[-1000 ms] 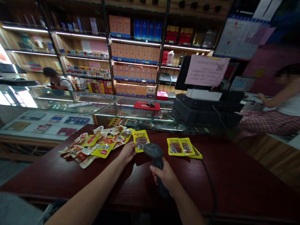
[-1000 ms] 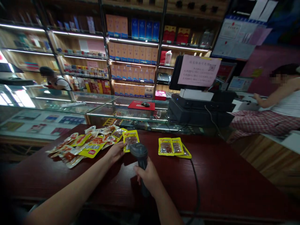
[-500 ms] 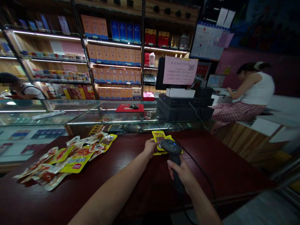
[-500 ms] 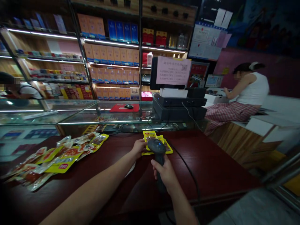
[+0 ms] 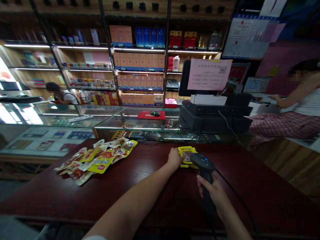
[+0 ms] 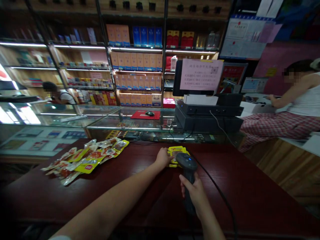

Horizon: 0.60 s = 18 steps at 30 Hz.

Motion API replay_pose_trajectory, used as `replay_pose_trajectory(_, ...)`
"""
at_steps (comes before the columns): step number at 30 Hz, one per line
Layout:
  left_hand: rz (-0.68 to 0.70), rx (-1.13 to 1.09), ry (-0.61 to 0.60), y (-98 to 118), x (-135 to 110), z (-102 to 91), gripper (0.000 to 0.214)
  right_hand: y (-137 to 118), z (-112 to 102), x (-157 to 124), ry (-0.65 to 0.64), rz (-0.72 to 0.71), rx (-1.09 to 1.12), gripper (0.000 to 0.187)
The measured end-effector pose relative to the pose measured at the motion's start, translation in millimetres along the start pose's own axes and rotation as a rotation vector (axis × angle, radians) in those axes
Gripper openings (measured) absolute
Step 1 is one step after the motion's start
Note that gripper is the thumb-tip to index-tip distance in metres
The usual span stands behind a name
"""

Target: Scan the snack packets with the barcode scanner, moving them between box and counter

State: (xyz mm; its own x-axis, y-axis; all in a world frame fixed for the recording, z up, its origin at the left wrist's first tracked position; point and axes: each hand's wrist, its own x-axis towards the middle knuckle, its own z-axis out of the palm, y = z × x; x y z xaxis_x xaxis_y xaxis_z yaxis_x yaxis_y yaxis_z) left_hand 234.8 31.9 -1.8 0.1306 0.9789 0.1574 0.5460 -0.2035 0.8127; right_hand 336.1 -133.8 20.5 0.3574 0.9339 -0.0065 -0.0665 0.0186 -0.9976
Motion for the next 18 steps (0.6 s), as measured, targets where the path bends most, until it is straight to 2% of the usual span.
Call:
replay_pose_trajectory(3,0.051,0.042,0.009,-6.2,-4.1,-23.9,0.030,-1.1,5.6,0.3,-0.007,0.028,-0.027,0.039)
replay_pose_trajectory(5,0.106,0.090,0.053,-18.0,-6.1,-53.6,0.027,-2.4,12.0,0.1,-0.034,0.039,-0.033,0.038)
replay_pose_trajectory(7,0.147,0.136,0.148,-37.2,-7.2,-95.1,0.025,-3.7,21.6,-0.1,-0.070,0.049,-0.020,0.039)
replay_pose_trajectory(9,0.146,0.187,0.273,-62.1,-8.0,-145.1,0.021,-4.9,35.0,-0.2,-0.116,0.056,0.000,0.040)
replay_pose_trajectory(11,0.094,0.282,0.384,-89.4,-9.9,-197.5,0.021,-5.8,52.0,-0.3,-0.174,0.057,0.012,0.040)
replay_pose_trajectory(13,0.012,0.400,0.436,-115.7,-13.5,-244.4,0.029,-6.4,71.7,-0.3,-0.236,0.048,0.015,0.039)
replay_pose_trajectory(15,-0.065,0.514,0.444,-138.4,-17.5,-280.3,0.038,-6.8,92.9,-0.3,-0.296,0.034,0.019,0.038)
replay_pose_trajectory(18,-0.063,0.650,0.368,-162.8,-19.3,-310.5,0.050,-6.4,124.7,0.8,-0.391,0.035,0.028,0.037)
